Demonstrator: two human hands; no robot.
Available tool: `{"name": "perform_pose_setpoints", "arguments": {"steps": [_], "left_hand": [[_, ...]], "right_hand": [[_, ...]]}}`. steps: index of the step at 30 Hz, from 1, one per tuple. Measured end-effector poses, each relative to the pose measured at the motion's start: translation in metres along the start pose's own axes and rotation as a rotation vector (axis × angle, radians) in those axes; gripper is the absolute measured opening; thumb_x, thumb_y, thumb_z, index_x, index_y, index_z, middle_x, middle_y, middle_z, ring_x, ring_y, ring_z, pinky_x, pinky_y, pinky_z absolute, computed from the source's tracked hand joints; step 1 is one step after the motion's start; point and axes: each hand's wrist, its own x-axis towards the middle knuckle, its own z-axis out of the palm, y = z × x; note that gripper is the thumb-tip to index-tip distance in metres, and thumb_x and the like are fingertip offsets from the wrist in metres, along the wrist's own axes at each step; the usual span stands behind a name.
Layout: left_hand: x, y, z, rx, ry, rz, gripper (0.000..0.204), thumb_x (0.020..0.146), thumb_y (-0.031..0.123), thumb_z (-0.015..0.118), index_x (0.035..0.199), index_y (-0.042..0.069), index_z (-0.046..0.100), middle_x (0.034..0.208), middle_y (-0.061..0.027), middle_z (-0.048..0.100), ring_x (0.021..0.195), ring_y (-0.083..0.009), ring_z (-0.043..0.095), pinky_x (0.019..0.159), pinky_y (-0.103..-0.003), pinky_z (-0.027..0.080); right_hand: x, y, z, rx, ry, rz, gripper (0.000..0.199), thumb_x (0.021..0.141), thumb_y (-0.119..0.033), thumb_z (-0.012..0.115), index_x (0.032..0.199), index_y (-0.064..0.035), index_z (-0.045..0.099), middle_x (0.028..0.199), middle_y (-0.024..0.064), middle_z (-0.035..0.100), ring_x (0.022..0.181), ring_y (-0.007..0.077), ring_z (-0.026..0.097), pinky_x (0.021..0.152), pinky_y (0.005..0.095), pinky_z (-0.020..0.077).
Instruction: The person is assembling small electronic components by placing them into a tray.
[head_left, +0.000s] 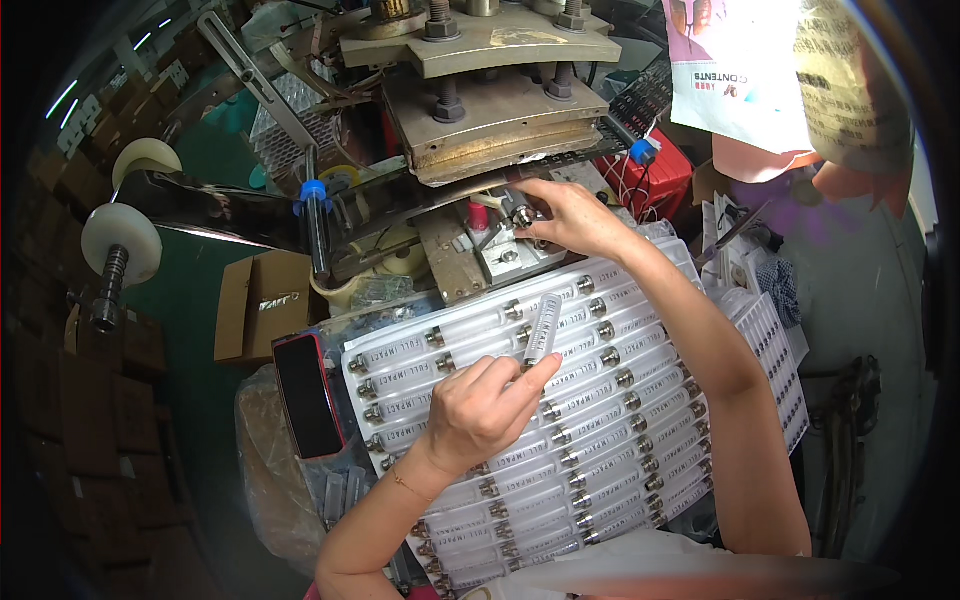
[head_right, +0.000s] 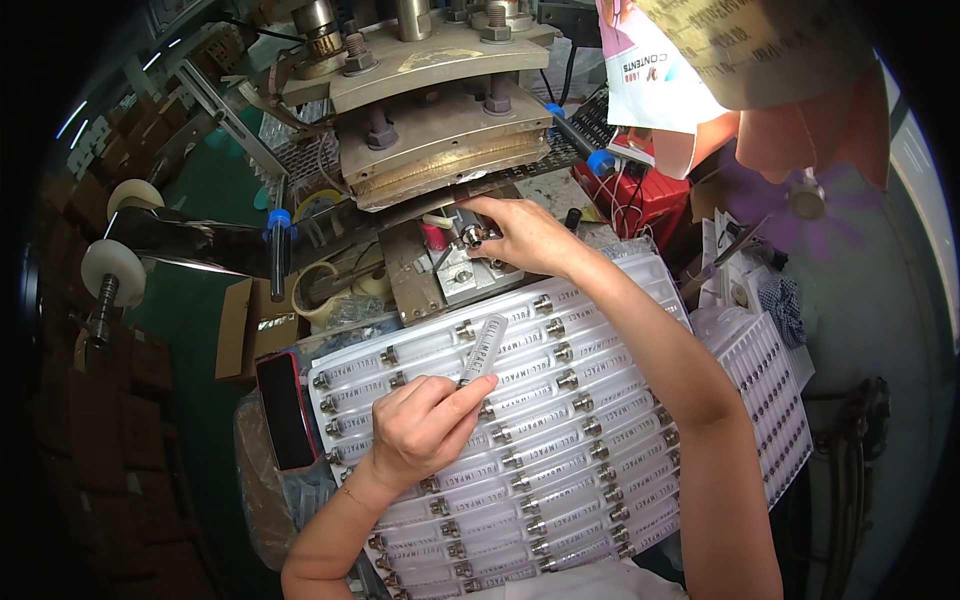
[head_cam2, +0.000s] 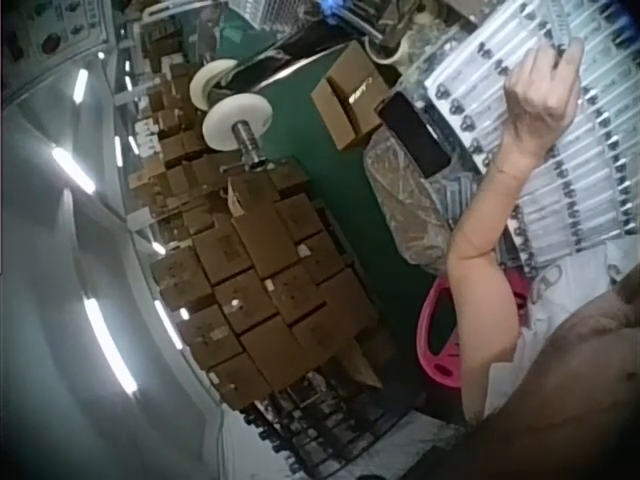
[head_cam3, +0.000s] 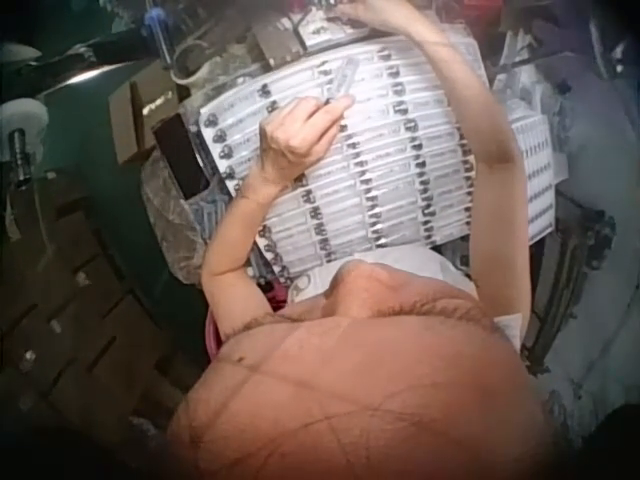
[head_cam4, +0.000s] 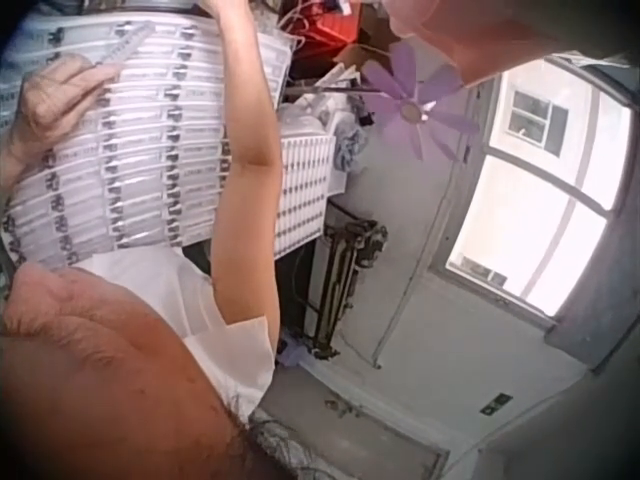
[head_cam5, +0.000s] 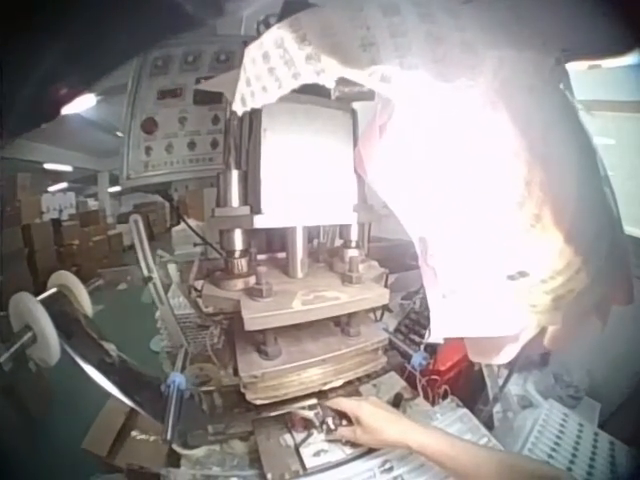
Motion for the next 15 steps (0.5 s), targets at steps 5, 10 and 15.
{"name": "perform_pose_setpoints", "arguments": {"steps": [5, 10, 15], "left_hand": [[0.0, 0.0007, -0.0015, -0.004, 0.005, 0.0, 0.036, 0.068, 0.003, 0.069, 0.104, 0.011, 0.07, 0.065, -0.0006, 0.046, 0.055, -0.0136, 0.051, 0.048, -0.026, 0.044], [-0.0007, -0.0018, 0.0014, -0.012, 0.001, -0.005, 0.036, 0.069, 0.003, 0.068, 0.104, 0.011, 0.07, 0.065, -0.0006, 0.046, 0.055, -0.0134, 0.051, 0.048, -0.027, 0.044], [0.0013, -0.002, -0.0077, -0.074, 0.027, -0.044, 0.036, 0.069, 0.004, 0.072, 0.104, 0.011, 0.07, 0.066, -0.001, 0.05, 0.055, -0.0142, 0.053, 0.048, -0.027, 0.045]], "right_hand": [[0.0006, -0.0029, -0.0028, 0.008, -0.017, 0.006, 0.06, 0.072, -0.018, 0.078, 0.125, -0.004, 0.054, 0.086, 0.0171, 0.065, 0.076, 0.0271, 0.062, 0.07, 0.0367, 0.0486], [0.0001, -0.0028, -0.0028, 0.014, -0.034, 0.032, 0.061, 0.072, -0.018, 0.078, 0.126, -0.004, 0.053, 0.087, 0.0179, 0.065, 0.077, 0.0274, 0.063, 0.071, 0.0366, 0.0487], [-0.0036, -0.0051, -0.0057, -0.027, -0.025, 0.05, 0.064, 0.073, -0.021, 0.076, 0.13, -0.0087, 0.05, 0.102, 0.0186, 0.065, 0.093, 0.0335, 0.064, 0.079, 0.0407, 0.0497]]}}
